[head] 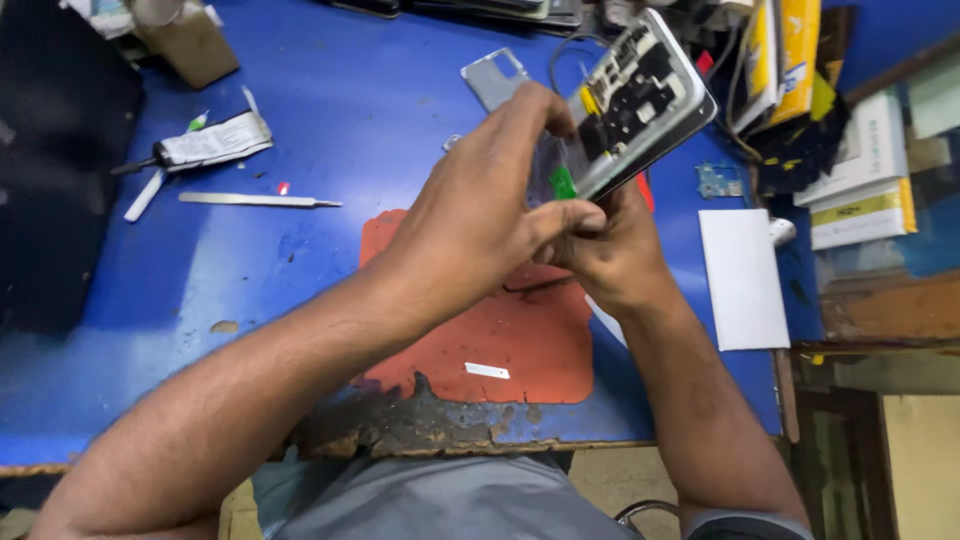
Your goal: The person cleans a small electronic component with a toothbrush, then handles a smartphone screen assembly. They use a hot air gun to heat the screen edges and a metal tool to pry and separate the screen from the frame.
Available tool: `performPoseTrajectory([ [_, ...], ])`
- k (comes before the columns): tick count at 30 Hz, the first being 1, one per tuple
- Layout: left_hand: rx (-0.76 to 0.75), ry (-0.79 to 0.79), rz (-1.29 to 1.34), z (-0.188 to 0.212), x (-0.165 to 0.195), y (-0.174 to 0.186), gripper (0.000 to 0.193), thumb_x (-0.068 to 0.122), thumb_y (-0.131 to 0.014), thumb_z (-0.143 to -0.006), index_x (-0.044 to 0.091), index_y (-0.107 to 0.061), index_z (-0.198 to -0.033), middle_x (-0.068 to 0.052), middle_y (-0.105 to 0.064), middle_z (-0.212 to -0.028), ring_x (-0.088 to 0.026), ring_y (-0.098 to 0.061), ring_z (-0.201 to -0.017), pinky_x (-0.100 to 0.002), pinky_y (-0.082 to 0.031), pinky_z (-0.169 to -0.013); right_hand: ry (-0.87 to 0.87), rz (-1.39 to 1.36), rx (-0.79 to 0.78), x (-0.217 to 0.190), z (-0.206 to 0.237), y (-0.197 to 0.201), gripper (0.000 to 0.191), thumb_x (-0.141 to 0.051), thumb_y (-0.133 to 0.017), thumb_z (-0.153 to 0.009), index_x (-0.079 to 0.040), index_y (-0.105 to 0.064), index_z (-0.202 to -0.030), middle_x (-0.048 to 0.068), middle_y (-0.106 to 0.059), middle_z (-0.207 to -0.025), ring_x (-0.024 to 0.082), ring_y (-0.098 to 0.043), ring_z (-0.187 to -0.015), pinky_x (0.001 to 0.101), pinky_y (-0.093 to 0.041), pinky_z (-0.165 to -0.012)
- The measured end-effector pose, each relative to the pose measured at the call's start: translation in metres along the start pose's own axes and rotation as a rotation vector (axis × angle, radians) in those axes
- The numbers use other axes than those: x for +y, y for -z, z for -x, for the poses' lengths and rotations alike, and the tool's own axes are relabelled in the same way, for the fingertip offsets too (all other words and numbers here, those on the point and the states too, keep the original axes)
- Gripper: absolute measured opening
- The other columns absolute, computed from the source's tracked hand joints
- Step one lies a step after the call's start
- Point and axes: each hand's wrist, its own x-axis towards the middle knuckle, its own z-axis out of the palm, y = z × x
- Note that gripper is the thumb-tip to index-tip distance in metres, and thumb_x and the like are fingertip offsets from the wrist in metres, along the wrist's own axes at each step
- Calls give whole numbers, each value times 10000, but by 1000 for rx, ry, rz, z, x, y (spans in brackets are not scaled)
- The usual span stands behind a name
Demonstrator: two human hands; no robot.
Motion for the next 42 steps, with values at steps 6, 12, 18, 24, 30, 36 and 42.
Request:
performPoseTrajectory([
  [6, 71, -64, 155, 1, -10, -4, 639, 231, -928, -884, 52, -472, -1295, -134, -663, -1243, -292, -692, -1240, -399, -563, -1079, 97, -84, -2, 5, -1, 8, 661, 24, -882, -853, -70, -509, -1390, 57, -650, -1261, 183, -668, -1166, 360, -608, -992],
  [12, 43, 46, 489, 24, -30, -2, 655, 224, -877, -932, 65, -409, -1362, -115, -567, -1401, -244, -571, -1432, -423, -509, -1199, 202, 54, -15, -8, -2, -14, 673, -42, -879, -866, -38, -479, -1407, 95, -602, -1343, 185, -620, -1193, 346, -570, -1017],
  [18, -51, 80, 885, 53, -50, 16, 797, 351, -845, -956, 100, -290, -1469, -105, -503, -1540, -227, -496, -1430, -425, -495, -1265, 326, 270, 2, -14, 11, -47, 801, -13, -886, -858, -91, -338, -1437, 149, -489, -1531, 233, -576, -1369, 413, -526, -1154],
  [24, -63, 166, 998, 66, -60, 23, 945, 441, -849, -931, 69, -279, -1588, -113, -477, -1610, -239, -510, -1496, -435, -467, -1274, 384, 439, -25, -13, 16, -61, 807, -13, -877, -860, -93, -344, -1460, 166, -479, -1537, 260, -517, -1472, 419, -495, -1249],
  [30, -90, 188, 1027, 72, -70, 24, 921, 493, -832, -910, 40, -386, -1577, -99, -515, -1594, -226, -573, -1434, -443, -514, -1224, 405, 598, -42, -17, 14, -67, 801, -40, -875, -836, -42, -386, -1469, 186, -508, -1560, 278, -515, -1460, 436, -430, -1224],
  [36, -1, 272, 1072, 82, -86, 8, 939, 425, -876, -887, 57, -347, -1571, -107, -553, -1493, -222, -555, -1407, -437, -472, -1243, 360, 705, -30, -23, 15, -70, 779, -94, -885, -826, -6, -453, -1468, 186, -584, -1480, 264, -593, -1413, 403, -488, -1249],
  [42, -5, 307, 1073, 87, -90, 5, 937, 406, -870, -876, 66, -335, -1565, -128, -576, -1504, -248, -577, -1402, -450, -509, -1202, 375, 875, 25, -30, 15, -74, 755, -162, -916, -767, -7, -541, -1404, 205, -571, -1495, 290, -594, -1397, 378, -500, -1193],
])
